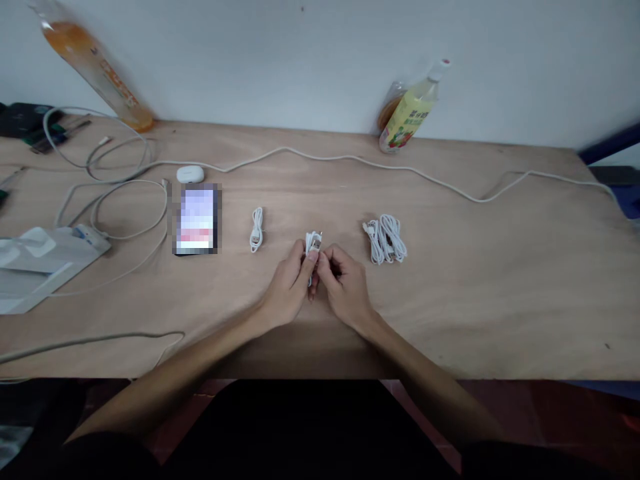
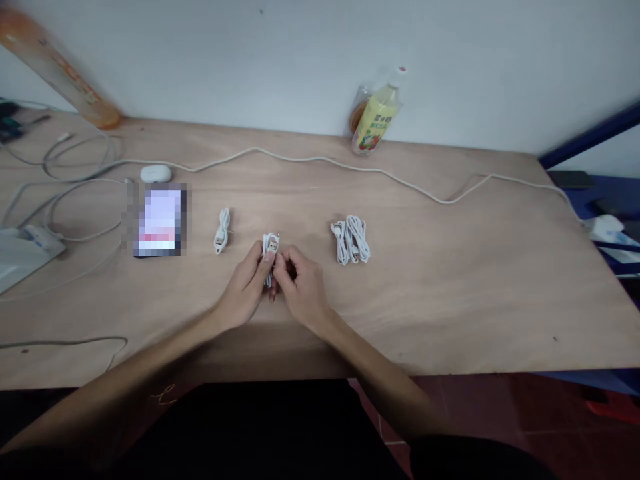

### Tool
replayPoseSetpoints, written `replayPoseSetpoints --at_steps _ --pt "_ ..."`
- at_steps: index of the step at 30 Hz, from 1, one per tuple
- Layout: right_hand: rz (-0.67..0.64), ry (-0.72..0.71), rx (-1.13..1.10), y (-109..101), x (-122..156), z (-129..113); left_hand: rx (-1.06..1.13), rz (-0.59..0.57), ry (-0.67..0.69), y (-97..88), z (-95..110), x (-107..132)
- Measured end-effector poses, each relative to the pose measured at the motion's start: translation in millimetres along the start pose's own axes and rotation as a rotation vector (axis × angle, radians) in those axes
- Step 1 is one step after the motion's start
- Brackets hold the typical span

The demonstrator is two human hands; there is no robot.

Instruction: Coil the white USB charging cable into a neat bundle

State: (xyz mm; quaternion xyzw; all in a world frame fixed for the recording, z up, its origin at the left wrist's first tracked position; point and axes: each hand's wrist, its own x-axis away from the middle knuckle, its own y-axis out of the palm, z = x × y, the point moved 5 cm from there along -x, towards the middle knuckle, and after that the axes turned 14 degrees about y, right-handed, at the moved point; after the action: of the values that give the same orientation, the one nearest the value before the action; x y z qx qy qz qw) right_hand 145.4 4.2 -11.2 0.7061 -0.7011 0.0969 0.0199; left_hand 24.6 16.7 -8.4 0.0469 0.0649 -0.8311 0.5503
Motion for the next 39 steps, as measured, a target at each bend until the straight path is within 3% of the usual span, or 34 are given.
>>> replayPoseSetpoints --at_steps 10,16,21,32,39 --pt "0.131 -0.078 0.254 -3.3 0.4 -3.7 -0.206 -0.017 0.089 -4.6 -0.2 -4.0" --pt "0.114 -0.043 0.244 0.0 1.6 -2.1 -0.324 -0.039 0.194 -5.9 3.4 -7.1" --pt "0.097 0.007 0.155 1.3 2.0 2.6 -0.312 -0.003 0.192 -5.6 3.6 -5.9" --pt "-0.098 0.197 -0.241 14.1 -4.9 13.4 -0.280 0.025 0.182 -6.6 4.7 -6.3" --pt "-0.098 0.221 -0.240 12.8 -10.4 13.6 -0.237 -0.035 0.176 -5.8 2.6 -9.2"
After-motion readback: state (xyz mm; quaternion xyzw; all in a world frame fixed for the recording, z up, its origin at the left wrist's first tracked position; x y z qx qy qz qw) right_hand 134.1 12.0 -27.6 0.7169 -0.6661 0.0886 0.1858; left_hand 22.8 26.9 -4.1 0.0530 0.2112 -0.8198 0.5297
